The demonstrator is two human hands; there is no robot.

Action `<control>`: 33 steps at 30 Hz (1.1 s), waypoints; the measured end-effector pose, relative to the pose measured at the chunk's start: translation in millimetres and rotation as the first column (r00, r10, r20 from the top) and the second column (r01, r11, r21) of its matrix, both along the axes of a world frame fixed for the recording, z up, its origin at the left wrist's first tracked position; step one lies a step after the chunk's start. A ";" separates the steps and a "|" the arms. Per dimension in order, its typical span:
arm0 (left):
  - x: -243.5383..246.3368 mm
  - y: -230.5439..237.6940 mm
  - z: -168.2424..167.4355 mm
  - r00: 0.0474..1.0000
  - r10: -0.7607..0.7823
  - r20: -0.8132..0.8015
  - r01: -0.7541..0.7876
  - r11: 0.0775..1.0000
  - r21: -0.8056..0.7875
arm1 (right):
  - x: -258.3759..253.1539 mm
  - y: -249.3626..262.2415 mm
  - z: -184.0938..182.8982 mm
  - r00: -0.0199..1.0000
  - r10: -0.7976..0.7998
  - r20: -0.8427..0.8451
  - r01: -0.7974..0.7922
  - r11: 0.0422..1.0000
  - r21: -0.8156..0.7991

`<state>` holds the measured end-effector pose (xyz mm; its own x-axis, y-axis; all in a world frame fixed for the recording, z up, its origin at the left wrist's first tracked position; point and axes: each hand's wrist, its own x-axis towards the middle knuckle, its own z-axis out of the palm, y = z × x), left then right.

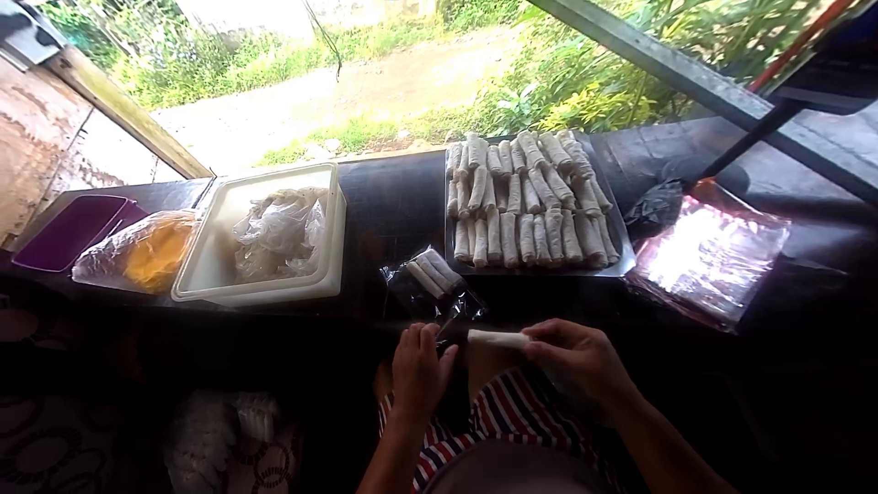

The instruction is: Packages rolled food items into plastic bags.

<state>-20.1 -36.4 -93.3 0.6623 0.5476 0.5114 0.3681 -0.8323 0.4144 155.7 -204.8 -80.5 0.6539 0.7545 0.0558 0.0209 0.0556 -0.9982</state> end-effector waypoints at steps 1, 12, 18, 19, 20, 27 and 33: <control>3.1 1.6 -4.2 0.999 0.026 -0.020 -0.025 0.999 0.022 | -2.1 0.9 -2.1 1.000 -0.023 -0.012 0.024 1.000 0.003; 14.3 5.0 -12.7 0.983 -0.025 0.183 0.014 0.998 0.061 | -41.7 80.8 -32.3 0.804 -0.143 0.577 0.070 0.987 0.147; 11.0 4.6 -12.7 0.976 -0.017 0.217 0.038 0.995 -0.094 | -46.8 125.7 -40.8 0.264 -0.238 0.935 0.249 0.953 0.172; 9.5 5.7 -12.5 0.977 -0.013 0.214 0.036 0.994 -0.105 | -46.1 127.4 -40.5 0.250 -0.239 0.938 0.268 0.948 0.170; 7.7 6.7 -12.5 0.978 -0.008 0.210 0.032 0.993 -0.109 | -44.9 127.7 -40.2 0.240 -0.236 0.942 0.284 0.945 0.164; 1.9 8.6 -12.3 0.987 0.001 0.160 0.035 0.974 -0.222 | -33.6 140.7 -26.9 0.169 -0.142 0.975 0.232 0.968 0.101; 2.6 12.1 -8.3 0.993 0.036 0.108 0.001 0.947 -0.322 | -35.0 165.9 -30.5 0.161 -0.111 0.981 0.231 0.970 0.072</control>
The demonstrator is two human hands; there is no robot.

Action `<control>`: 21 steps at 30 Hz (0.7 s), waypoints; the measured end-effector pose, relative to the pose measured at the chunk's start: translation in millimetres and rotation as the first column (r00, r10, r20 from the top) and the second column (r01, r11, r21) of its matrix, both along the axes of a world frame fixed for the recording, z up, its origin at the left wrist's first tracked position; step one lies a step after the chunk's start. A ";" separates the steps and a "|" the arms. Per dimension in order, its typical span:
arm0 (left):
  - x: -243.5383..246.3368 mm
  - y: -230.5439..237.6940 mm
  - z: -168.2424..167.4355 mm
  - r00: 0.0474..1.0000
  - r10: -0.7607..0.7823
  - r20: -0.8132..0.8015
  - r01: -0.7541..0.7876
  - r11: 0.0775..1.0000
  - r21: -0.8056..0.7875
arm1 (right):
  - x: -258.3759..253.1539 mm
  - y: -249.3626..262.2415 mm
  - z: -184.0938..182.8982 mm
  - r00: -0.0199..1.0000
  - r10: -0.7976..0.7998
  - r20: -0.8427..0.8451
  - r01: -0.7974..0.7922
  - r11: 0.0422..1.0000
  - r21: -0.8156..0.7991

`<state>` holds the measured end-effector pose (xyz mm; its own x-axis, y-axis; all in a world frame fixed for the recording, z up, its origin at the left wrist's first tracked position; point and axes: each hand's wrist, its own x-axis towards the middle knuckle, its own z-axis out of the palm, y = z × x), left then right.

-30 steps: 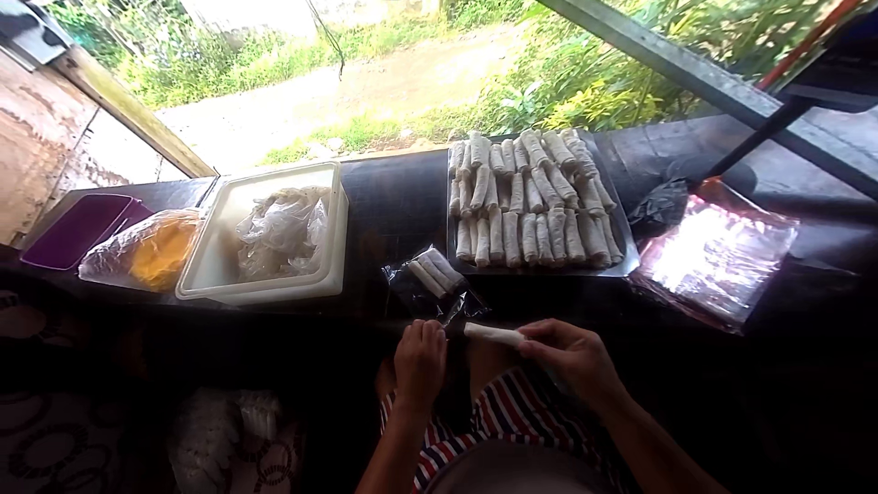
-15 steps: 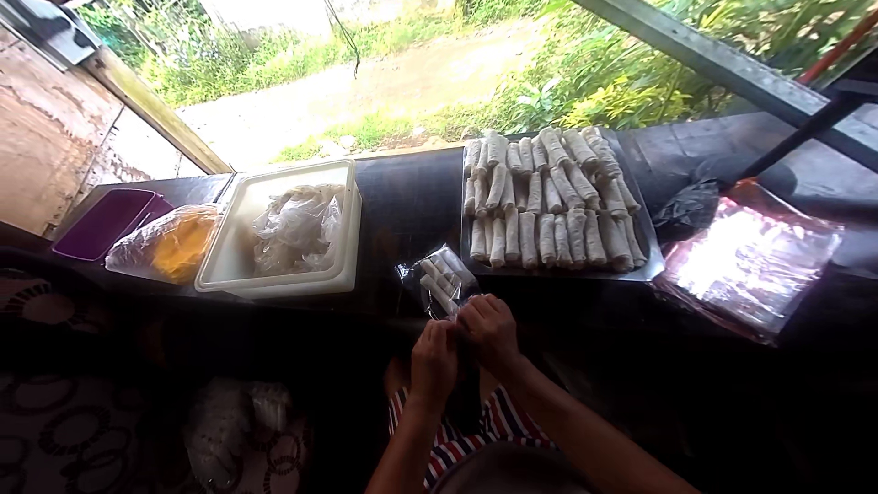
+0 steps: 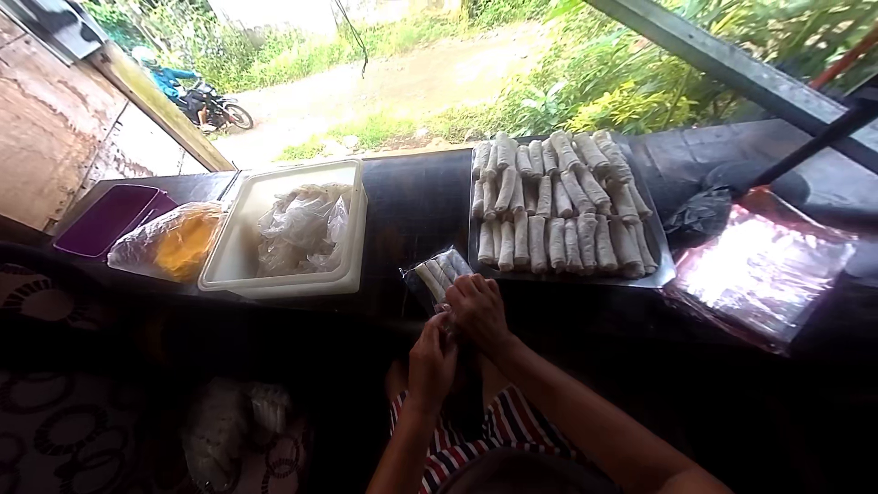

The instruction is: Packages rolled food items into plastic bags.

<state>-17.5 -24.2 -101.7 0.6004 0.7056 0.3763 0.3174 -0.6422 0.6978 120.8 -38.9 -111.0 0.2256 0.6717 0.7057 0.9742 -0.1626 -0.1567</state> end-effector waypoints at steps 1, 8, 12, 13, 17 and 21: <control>-0.4 1.7 2.5 0.999 -0.001 -0.040 -0.001 0.999 -0.049 | -0.2 -2.1 1.2 0.999 0.035 -0.036 -0.036 0.999 -0.025; 5.0 23.1 25.1 0.908 -0.183 -0.378 0.062 0.949 -0.309 | 38.9 -48.8 64.0 0.926 0.205 -0.316 -0.297 0.914 -0.276; 15.3 26.5 37.1 0.831 -0.235 -0.504 0.048 0.933 -0.356 | 85.9 -67.2 89.4 0.972 -0.032 -0.234 -0.063 0.920 -0.386; 17.2 27.0 40.1 0.815 -0.243 -0.526 0.037 0.928 -0.370 | 95.0 -69.9 92.6 0.974 -0.061 -0.220 -0.042 0.900 -0.434; 15.0 27.7 41.6 0.804 -0.256 -0.537 0.028 0.918 -0.395 | 115.9 -72.3 89.9 0.988 -0.061 -0.145 -0.011 0.895 -0.446; 5.1 26.3 45.4 0.794 -0.288 -0.536 0.034 0.900 -0.435 | 120.8 -73.1 91.0 0.997 0.008 -0.082 -0.038 0.929 -0.369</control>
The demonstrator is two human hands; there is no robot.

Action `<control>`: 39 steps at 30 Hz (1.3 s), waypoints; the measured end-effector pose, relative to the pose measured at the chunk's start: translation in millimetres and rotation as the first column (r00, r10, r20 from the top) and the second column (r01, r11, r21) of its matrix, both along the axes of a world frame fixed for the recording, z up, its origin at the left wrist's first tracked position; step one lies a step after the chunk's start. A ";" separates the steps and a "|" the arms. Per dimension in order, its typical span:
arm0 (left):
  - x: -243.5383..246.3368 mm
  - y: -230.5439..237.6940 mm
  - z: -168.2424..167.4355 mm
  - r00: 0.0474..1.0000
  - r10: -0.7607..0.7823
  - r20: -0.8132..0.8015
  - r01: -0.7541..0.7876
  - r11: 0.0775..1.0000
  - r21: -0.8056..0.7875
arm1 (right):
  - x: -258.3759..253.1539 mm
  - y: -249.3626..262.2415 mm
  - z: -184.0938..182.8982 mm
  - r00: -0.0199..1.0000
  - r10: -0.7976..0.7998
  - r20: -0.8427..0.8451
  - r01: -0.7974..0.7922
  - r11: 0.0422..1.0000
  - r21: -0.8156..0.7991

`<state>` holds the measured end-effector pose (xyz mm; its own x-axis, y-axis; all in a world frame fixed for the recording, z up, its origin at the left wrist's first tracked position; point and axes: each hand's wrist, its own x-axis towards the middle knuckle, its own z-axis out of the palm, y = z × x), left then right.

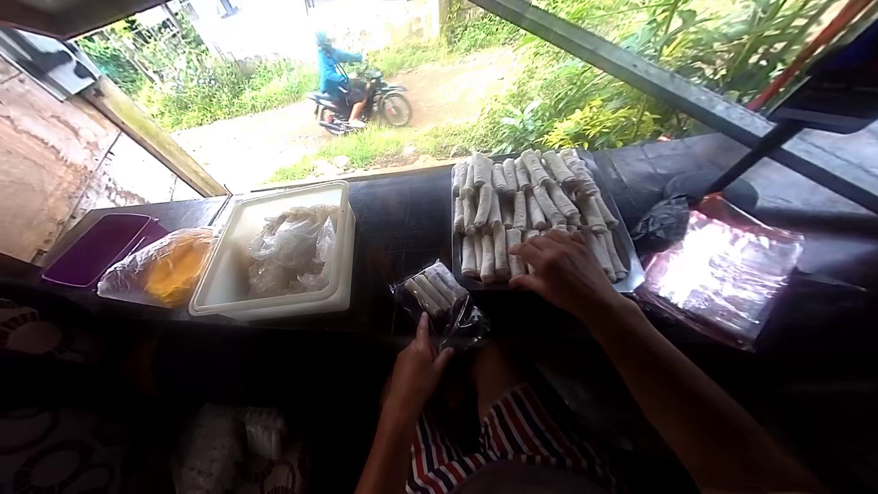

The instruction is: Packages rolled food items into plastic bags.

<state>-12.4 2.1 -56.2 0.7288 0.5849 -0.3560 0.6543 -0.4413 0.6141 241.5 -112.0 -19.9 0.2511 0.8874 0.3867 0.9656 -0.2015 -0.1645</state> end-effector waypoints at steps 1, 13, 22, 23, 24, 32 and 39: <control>-2.3 -0.7 1.5 1.000 0.001 -0.005 -0.001 1.000 -0.001 | -1.1 0.5 0.2 1.000 -0.002 0.001 0.002 1.000 0.008; -14.0 -2.9 6.9 0.997 0.017 0.074 -0.022 0.998 0.058 | -14.1 -3.8 -13.7 0.992 -0.116 -0.048 0.118 0.992 0.042; -21.4 -4.5 11.4 0.996 0.027 0.089 -0.031 0.998 0.046 | -14.9 -9.1 -3.7 0.878 -0.186 -0.441 0.329 0.904 0.274; -22.7 -4.6 11.2 0.993 0.027 0.116 -0.034 0.997 0.065 | -14.0 -12.8 1.1 0.808 -0.192 -0.557 0.393 0.880 0.266; -24.2 -5.1 9.7 0.985 0.028 0.170 -0.047 0.993 0.109 | -12.7 -16.7 4.2 0.748 -0.179 -0.639 0.443 0.852 0.280; -17.5 -15.1 24.0 0.733 -0.155 0.662 -0.057 0.956 0.288 | -57.2 -41.4 4.5 0.223 0.323 -0.920 0.068 0.936 0.345; -16.2 -21.1 27.8 0.772 -0.237 0.589 0.066 0.953 0.297 | -80.6 -28.2 -16.1 0.146 0.264 -0.954 -0.162 0.957 0.240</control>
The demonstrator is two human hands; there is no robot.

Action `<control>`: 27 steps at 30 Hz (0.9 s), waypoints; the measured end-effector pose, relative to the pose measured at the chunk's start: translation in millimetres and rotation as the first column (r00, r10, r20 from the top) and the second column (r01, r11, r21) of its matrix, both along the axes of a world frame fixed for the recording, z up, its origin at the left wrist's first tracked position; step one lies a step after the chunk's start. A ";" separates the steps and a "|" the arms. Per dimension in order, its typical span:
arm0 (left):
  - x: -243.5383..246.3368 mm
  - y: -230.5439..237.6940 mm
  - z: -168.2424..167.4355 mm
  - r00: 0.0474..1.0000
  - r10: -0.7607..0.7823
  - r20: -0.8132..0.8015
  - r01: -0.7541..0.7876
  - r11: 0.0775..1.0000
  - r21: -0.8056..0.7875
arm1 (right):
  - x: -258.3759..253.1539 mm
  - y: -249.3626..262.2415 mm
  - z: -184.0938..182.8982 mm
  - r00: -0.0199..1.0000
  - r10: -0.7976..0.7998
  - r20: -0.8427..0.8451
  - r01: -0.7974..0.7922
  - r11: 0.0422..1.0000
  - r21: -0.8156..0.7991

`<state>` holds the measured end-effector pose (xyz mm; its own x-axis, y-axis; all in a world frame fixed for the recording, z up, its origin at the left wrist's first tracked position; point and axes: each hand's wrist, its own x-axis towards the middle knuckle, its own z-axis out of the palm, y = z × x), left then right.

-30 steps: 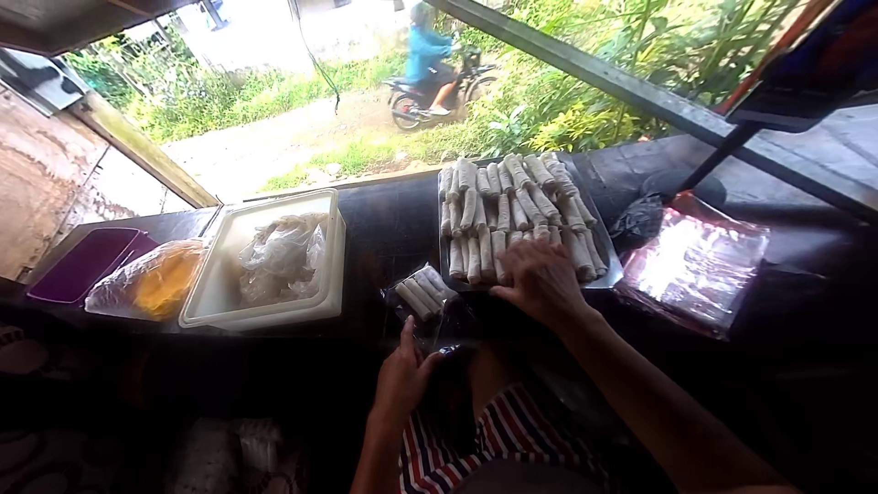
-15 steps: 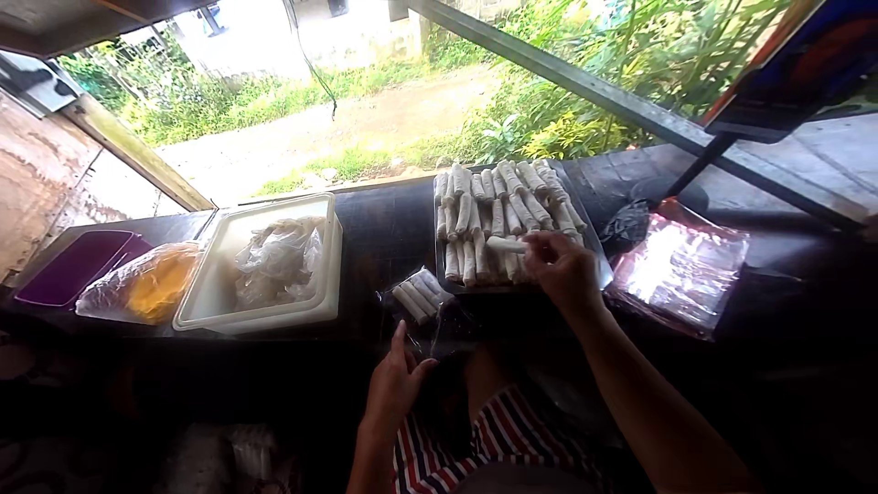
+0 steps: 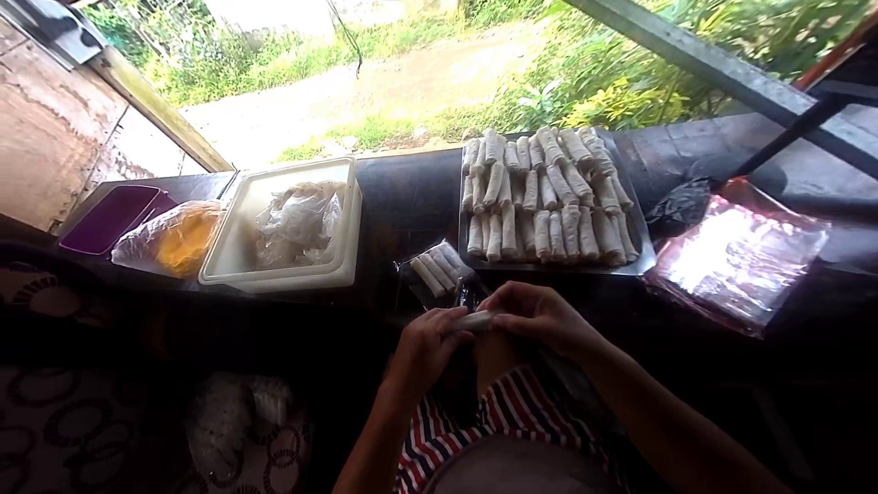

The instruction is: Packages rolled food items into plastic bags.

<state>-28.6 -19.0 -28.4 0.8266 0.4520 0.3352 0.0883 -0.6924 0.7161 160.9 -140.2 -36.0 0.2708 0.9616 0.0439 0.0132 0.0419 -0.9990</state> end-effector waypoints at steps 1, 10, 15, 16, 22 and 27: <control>-0.2 -1.4 -0.6 1.000 0.019 -0.008 -0.019 1.000 -0.008 | -0.5 2.2 1.8 0.998 0.026 0.064 -0.023 0.998 -0.053; -3.2 -2.6 1.6 0.988 0.052 -0.143 -0.070 0.990 -0.122 | -6.7 14.3 -11.2 0.945 0.044 0.325 -0.040 0.999 -0.019; 1.5 -6.2 -8.8 0.985 0.129 -0.114 -0.144 0.981 -0.131 | -17.3 15.1 -20.6 0.939 -0.076 0.337 0.062 0.997 0.053; 2.5 -6.9 -11.4 0.984 0.143 -0.103 -0.155 0.981 -0.118 | -19.0 15.5 -22.4 0.938 -0.096 0.333 0.079 0.995 0.063; 1.4 -4.5 -11.9 0.988 0.108 -0.112 -0.122 0.985 -0.123 | -14.9 11.5 -25.4 0.965 -0.034 0.259 0.028 0.999 0.028; -0.3 -4.1 -13.2 0.992 0.088 -0.095 -0.099 0.987 -0.124 | -8.4 6.0 -22.8 0.985 0.041 0.165 -0.044 0.999 0.011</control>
<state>-28.9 -23.1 -41.6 0.8026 0.5633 0.1961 0.2158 -0.5807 0.7850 152.5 -134.2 -58.8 0.2177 0.9710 0.0990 0.1756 0.0608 -0.9826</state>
